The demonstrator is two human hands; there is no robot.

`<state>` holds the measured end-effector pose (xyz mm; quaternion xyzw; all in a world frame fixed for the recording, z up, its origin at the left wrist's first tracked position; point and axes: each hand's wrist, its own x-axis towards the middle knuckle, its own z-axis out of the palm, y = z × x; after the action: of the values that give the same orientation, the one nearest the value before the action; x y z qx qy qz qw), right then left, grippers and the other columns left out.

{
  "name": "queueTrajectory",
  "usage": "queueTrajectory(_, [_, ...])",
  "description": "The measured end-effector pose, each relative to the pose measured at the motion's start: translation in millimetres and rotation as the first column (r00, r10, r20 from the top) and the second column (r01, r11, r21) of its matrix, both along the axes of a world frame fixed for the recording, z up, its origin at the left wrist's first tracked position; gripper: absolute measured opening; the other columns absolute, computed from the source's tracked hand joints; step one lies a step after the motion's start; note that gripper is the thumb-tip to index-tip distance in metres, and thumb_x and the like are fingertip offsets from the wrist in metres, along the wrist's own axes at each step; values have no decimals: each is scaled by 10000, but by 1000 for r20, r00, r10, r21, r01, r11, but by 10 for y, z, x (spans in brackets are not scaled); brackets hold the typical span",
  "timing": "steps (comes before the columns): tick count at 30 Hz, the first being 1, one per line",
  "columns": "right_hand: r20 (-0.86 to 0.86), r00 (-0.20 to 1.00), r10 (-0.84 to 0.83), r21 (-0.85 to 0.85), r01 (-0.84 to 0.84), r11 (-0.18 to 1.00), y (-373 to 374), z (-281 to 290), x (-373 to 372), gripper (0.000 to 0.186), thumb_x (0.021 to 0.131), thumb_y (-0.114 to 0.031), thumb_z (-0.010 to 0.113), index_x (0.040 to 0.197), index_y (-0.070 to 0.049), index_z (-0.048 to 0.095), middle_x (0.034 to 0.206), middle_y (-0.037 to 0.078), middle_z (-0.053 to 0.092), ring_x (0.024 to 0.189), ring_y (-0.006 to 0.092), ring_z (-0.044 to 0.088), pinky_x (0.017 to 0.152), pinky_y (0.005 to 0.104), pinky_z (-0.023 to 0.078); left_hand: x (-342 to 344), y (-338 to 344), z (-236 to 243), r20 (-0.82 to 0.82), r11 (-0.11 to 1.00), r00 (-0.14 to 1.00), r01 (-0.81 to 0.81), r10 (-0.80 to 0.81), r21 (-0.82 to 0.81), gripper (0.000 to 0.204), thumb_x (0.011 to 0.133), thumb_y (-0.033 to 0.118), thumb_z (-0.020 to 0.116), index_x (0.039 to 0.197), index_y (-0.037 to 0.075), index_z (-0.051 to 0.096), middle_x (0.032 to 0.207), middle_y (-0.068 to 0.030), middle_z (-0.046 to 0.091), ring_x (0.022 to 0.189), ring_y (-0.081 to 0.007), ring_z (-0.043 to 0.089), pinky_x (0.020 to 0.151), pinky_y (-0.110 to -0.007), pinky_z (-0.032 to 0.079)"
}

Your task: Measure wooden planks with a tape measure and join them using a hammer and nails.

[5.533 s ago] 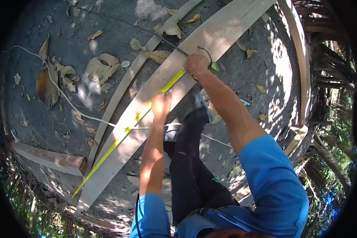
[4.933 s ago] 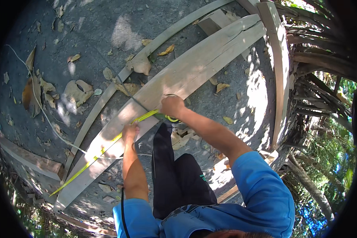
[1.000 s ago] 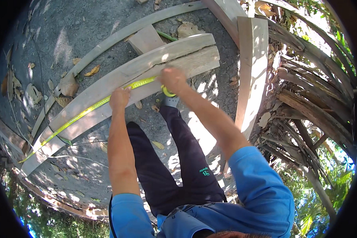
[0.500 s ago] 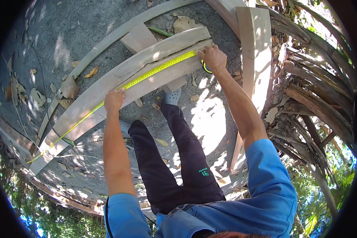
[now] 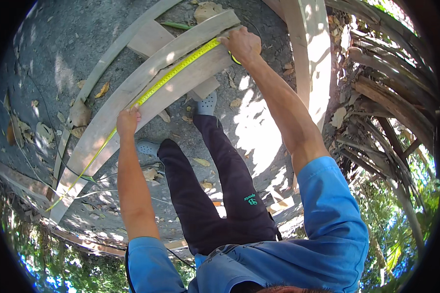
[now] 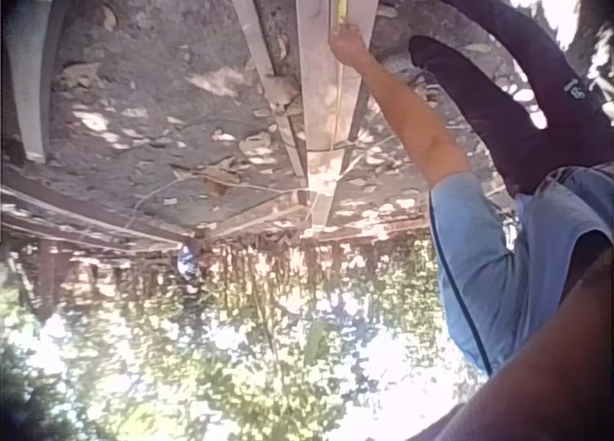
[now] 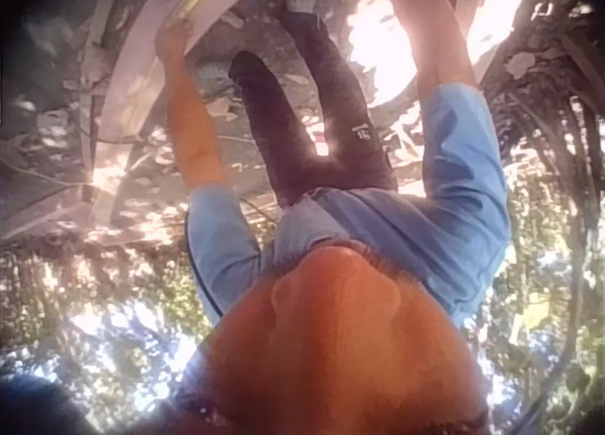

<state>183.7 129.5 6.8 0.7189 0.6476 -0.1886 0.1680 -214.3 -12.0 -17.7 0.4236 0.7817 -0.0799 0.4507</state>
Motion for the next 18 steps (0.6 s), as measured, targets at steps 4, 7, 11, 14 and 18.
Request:
queueTrajectory(4, [0,1000,21,36,-21,999,2,2,1,480,834,-520,597,955,-74,724,1030,189,654,894,309,678,698,390,554,11,27,13,-8,1000,1000,-6,6,-10,486,885,461,560,691,31,680,609,-87,660,585,-194,651,622,-335,496])
queueTrajectory(7, [9,1000,20,18,-20,1000,1,-6,0,489,832,-524,598,956,-68,723,1022,188,656,871,309,683,681,385,555,11,32,20,-18,1000,1000,-4,3,-14,495,886,467,557,691,29,681,606,-90,661,585,-197,652,627,-333,498])
queueTrajectory(11, [9,1000,27,15,-28,1000,13,-44,5,493,831,-527,597,953,-66,724,1015,188,657,844,313,687,675,376,554,16,27,26,-36,999,999,28,-29,-19,491,886,463,556,696,30,684,612,-91,664,587,-199,655,635,-331,501])
queueTrajectory(14, [-35,999,-21,-28,20,999,52,-56,35,503,846,-536,562,960,-69,709,1049,210,635,874,352,670,736,434,540,24,27,29,-28,1000,1000,1,-2,-19,482,884,457,557,700,30,686,613,-90,664,593,-196,658,639,-335,502])
queueTrajectory(18, [-108,967,230,-286,-252,925,151,1,175,518,806,-519,628,965,-28,676,1018,189,659,910,313,668,747,415,536,15,39,25,-17,1000,1000,-26,26,16,473,881,454,555,698,38,687,622,-82,666,596,-192,656,642,-336,498])
